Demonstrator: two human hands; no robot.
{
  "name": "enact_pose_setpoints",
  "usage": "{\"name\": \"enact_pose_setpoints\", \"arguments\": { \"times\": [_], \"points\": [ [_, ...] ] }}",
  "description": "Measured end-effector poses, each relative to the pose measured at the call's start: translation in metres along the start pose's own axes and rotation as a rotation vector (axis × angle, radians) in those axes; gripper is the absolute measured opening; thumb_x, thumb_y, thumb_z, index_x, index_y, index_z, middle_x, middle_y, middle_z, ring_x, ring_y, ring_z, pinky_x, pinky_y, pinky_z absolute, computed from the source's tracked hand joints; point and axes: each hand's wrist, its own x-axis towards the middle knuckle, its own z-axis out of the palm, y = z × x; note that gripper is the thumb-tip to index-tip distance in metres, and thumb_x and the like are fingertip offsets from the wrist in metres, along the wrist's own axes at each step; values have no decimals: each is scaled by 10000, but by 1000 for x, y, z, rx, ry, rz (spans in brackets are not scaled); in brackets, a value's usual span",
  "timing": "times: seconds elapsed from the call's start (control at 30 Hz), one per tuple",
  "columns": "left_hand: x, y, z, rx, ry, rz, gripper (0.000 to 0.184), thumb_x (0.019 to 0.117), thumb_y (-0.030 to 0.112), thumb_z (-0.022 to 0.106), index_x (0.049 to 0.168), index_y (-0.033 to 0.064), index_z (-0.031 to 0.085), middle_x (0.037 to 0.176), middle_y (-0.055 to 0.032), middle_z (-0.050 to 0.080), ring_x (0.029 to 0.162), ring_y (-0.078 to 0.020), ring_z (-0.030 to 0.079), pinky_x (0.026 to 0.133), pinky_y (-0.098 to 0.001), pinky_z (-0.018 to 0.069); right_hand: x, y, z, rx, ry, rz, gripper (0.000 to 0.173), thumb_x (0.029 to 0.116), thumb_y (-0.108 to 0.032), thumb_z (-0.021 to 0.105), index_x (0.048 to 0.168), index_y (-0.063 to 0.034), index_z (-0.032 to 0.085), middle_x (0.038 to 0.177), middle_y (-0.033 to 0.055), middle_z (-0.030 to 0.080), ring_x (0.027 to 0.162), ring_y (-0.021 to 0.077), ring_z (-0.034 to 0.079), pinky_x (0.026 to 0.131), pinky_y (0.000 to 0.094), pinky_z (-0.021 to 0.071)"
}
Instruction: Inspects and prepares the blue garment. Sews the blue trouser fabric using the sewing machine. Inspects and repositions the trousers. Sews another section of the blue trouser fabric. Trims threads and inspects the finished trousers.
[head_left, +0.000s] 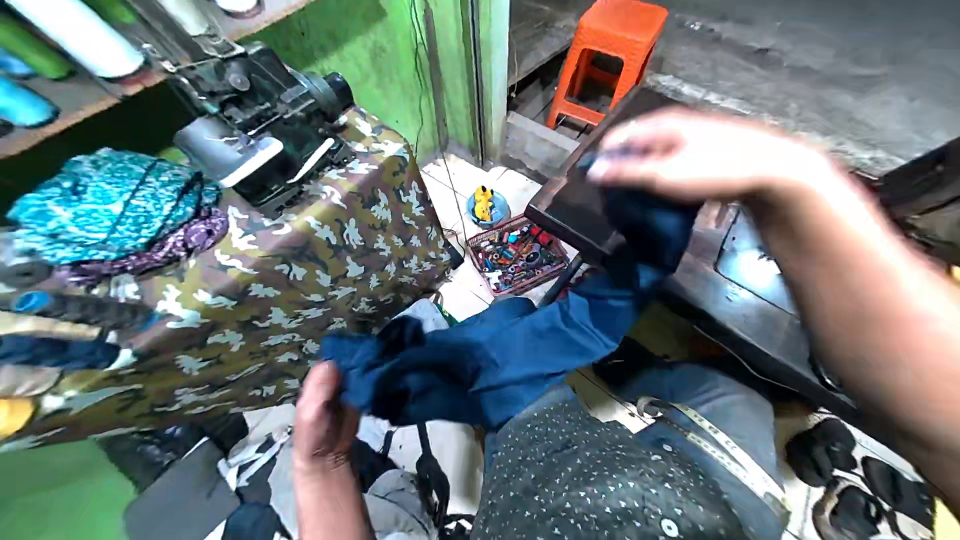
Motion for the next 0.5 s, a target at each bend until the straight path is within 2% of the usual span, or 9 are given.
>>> {"name": "enact_pose_setpoints", "arguments": {
  "times": [0.03, 0.1, 0.17, 0.23, 0.27, 0.33, 0.37, 0.4, 0.5],
  "points": [
    [6, 12, 24, 160, -159, 32, 258, 939, 500, 675, 1088, 305, 754, 1029, 122, 766, 964, 8, 704, 872, -229, 593, 2, -14, 35, -92, -95, -97, 339, 1045, -382, 560, 1071, -85, 722, 915, 82, 700, 851, 209, 673, 779, 482, 552],
    [11, 23, 70, 485, -506, 114, 206, 994, 395, 647, 1030, 208, 726, 950, 113, 731, 899, 31, 677, 825, -207, 581, -8, -34, 100, -72, -196, -226, 463, 1060, -482, 468, 1192, -116, 720, 1086, 82, 715, 1025, 234, 690, 908, 509, 565],
    [2, 6, 113, 681, -764, 192, 277, 1017, 306, 636, 889, 67, 694, 785, -8, 674, 753, -68, 650, 722, -276, 562, -29, -44, 147, 137, -413, -139, 591, 1059, -580, 400, 1291, -108, 671, 1106, 107, 721, 1056, 246, 689, 938, 523, 544],
    [-19, -28, 135, 786, -939, 145, 303, 1004, 266, 649, 815, 32, 688, 736, -85, 672, 734, -187, 676, 732, -391, 578, -49, -28, 184, 201, -678, 23, 667, 1026, -607, 470, 1410, -68, 553, 1115, 232, 695, 1073, 391, 674, 938, 634, 502],
    [-31, -45, 139, 829, -1042, 55, 298, 1012, 257, 637, 870, 4, 703, 808, -137, 700, 815, -258, 708, 800, -456, 589, -59, -14, 200, 164, -780, 88, 657, 1013, -543, 552, 1442, -46, 516, 1138, 282, 673, 1084, 452, 655, 935, 676, 482],
    [-47, -68, 139, 919, -1231, -224, 363, 1062, 299, 557, 1171, -21, 691, 1085, -222, 724, 1062, -364, 705, 975, -552, 540, -79, 16, 226, -7, -952, 216, 673, 981, -423, 657, 1523, -76, 461, 1209, 330, 642, 1131, 523, 614, 946, 733, 447],
    [-50, -75, 135, 944, -1257, -359, 437, 1084, 342, 506, 1319, 0, 641, 1211, -227, 701, 1168, -371, 673, 1051, -561, 496, -86, 27, 235, -89, -1007, 271, 676, 994, -403, 629, 1565, -109, 417, 1270, 324, 623, 1189, 524, 588, 976, 733, 428],
    [-51, -79, 129, 950, -1195, -415, 452, 1088, 366, 488, 1329, 18, 647, 1219, -210, 705, 1174, -348, 674, 1062, -546, 493, -92, 36, 240, -117, -1017, 311, 648, 1018, -400, 566, 1578, -120, 402, 1333, 304, 604, 1252, 506, 562, 1012, 722, 412],
    [-24, -81, 96, 975, -709, -286, 365, 1073, 300, 517, 1160, 19, 733, 1076, -143, 749, 1027, -247, 727, 980, -458, 567, -91, 38, 237, -51, -933, 384, 586, 1090, -463, 321, 1413, -49, 582, 1396, 244, 594, 1348, 430, 521, 1082, 673, 375]
  ]
}}
